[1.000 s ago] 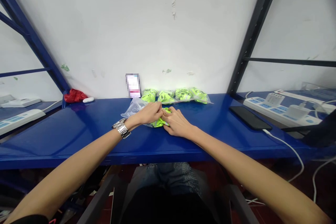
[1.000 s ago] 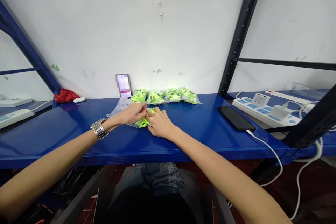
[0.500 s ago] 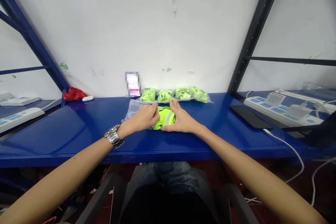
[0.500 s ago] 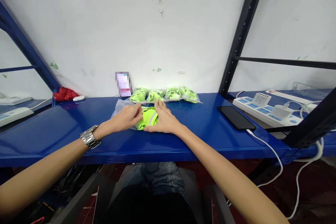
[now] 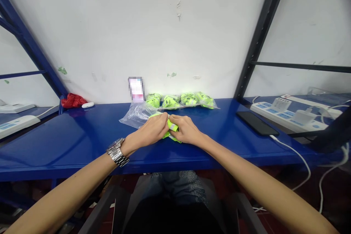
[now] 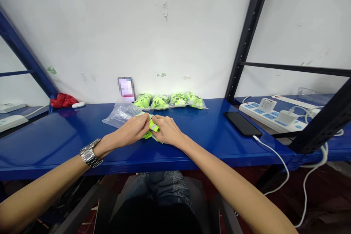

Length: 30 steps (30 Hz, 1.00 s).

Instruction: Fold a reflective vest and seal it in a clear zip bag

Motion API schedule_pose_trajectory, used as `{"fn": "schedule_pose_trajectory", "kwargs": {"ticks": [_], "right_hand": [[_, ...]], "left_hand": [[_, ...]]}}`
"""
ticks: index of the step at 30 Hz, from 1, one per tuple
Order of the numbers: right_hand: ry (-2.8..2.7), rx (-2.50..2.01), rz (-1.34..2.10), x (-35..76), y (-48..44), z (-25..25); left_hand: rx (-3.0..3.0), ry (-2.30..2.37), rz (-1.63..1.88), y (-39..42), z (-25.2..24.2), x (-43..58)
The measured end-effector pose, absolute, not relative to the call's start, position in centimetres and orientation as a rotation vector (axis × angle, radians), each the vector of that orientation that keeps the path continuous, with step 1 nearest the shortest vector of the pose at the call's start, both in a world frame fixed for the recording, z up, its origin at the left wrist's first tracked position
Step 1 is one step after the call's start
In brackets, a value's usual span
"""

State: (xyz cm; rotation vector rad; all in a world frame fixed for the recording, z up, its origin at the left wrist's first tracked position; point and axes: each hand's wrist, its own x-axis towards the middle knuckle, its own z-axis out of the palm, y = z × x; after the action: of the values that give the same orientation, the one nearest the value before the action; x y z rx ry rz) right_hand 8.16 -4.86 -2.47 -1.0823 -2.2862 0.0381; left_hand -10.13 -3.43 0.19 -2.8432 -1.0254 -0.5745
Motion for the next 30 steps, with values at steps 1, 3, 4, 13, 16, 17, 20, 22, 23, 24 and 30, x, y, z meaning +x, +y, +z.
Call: {"fn": "schedule_pose_trajectory", "kwargs": {"ticks": [1,3,4,13,16,17,20,22,23,24,30], "right_hand": [[-2.274,-1.098,0.051,8.0,-4.8,-2.5],[-2.221,-1.129,0.109,7.9,-4.8,-2.4],[-2.188,-1.136,0.155,7.9,-4.8,-2.3],[-1.705,-0.958,0.388,9.8,-6.3,0.7],[-1.848,-0.946,0.021,10.0,-7.5,0.7],[-1.937,-0.931,-0.106,10.1,-7.8,0.3],[-2.205,-0.87,-0.372,10.4,-8.5,-1.6],[-2.312,-0.851,-0.476,10.5,-8.7,-2.7],[-2.343,-0.855,-0.522,10.5,-8.8,-3.1],[-2.36,-0.864,-0.566,10.4,-8.9,-3.4],[-2.436,-0.897,-0.741,9.8,-8.9,-3.7]], "left_hand": [[-2.848,-1.024,-0.587,-3.6,0.2,-10.1],[-2.871,-1.024,-0.615,-3.8,0.2,-10.1],[-2.882,-1.024,-0.636,-3.8,0.3,-10.2],[-2.654,-1.183,-1.361,-3.5,1.3,-9.5],[-2.739,-1.213,-1.417,-3.8,0.4,-8.5],[-2.816,-1.225,-1.356,-3.9,0.0,-8.4],[-2.96,-1.268,-1.053,-4.1,-1.1,-8.7],[-2.91,-1.278,-0.944,-4.3,-1.6,-9.3],[-2.872,-1.271,-0.927,-4.3,-1.9,-9.5],[-2.84,-1.259,-0.925,-4.4,-2.1,-9.8],[-2.75,-1.158,-0.806,-4.0,-2.7,-10.0]]}}
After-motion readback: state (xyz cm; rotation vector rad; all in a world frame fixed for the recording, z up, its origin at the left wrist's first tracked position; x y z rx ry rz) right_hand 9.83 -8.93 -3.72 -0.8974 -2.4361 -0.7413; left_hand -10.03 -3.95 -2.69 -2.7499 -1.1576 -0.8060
